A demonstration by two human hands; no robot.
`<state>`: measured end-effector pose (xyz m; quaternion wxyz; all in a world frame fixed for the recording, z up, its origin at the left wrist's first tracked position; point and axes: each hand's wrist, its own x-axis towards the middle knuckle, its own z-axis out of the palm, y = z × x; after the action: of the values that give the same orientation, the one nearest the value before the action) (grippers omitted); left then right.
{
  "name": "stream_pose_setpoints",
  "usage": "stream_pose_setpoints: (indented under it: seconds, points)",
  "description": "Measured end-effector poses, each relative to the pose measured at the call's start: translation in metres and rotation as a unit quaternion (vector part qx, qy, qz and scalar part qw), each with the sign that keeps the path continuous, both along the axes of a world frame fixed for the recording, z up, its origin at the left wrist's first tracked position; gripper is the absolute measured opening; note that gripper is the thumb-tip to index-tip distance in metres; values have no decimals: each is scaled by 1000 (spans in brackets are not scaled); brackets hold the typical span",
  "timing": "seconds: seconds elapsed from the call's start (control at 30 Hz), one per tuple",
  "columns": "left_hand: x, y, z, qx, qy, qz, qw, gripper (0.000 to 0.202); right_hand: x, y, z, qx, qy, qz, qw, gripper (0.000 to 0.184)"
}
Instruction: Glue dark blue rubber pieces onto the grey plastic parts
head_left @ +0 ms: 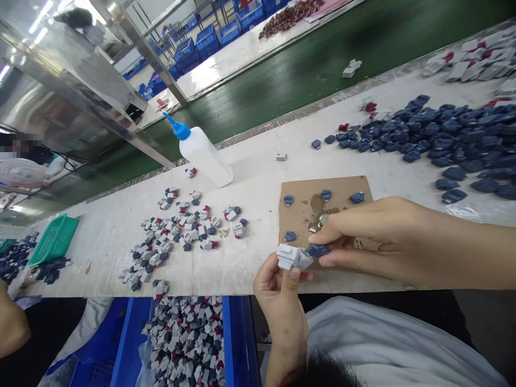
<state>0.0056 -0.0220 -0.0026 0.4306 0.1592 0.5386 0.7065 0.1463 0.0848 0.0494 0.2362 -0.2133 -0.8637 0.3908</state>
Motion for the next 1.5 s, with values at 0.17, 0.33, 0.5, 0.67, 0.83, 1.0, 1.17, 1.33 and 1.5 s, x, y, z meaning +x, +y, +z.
stream_pose_setpoints:
  seconds: [0.17, 0.33, 0.5, 0.67, 0.83, 1.0, 1.17, 1.33, 1.5]
  points:
    - [-5, -2, -4, 48, 56, -58, 996, 17, -3, 4, 4, -72, -6, 26, 997, 14]
    - [-16, -8, -15, 64, 115, -105, 986, 17, -4, 8, 7, -176, -36, 83, 980, 8]
    - [-15, -10, -21, 69, 147, -110, 981, 16, -4, 4, -1, -189, -34, 65, 979, 10]
    - [-1, -11, -28, 28, 120, -59, 991, 17, -5, -11, -18, -252, 21, 22, 967, 17]
    - [-1, -2, -20, 24, 175, -57, 983, 20, -10, -19, -28, -352, 30, 16, 936, 25]
    - [-25, 15, -1, 104, 287, -148, 941, 41, -17, -13, -25, -395, 71, 31, 915, 24]
    - [-30, 24, 13, 90, 324, -160, 928, 43, -21, -9, -21, -314, 86, 49, 944, 25]
    - [-15, 20, 8, 74, 268, -128, 952, 48, -29, -12, -27, -264, 96, 71, 957, 38]
    - [-46, 24, -10, 10, 528, -98, 843, 35, -35, 3, -35, -156, 22, 40, 987, 24]
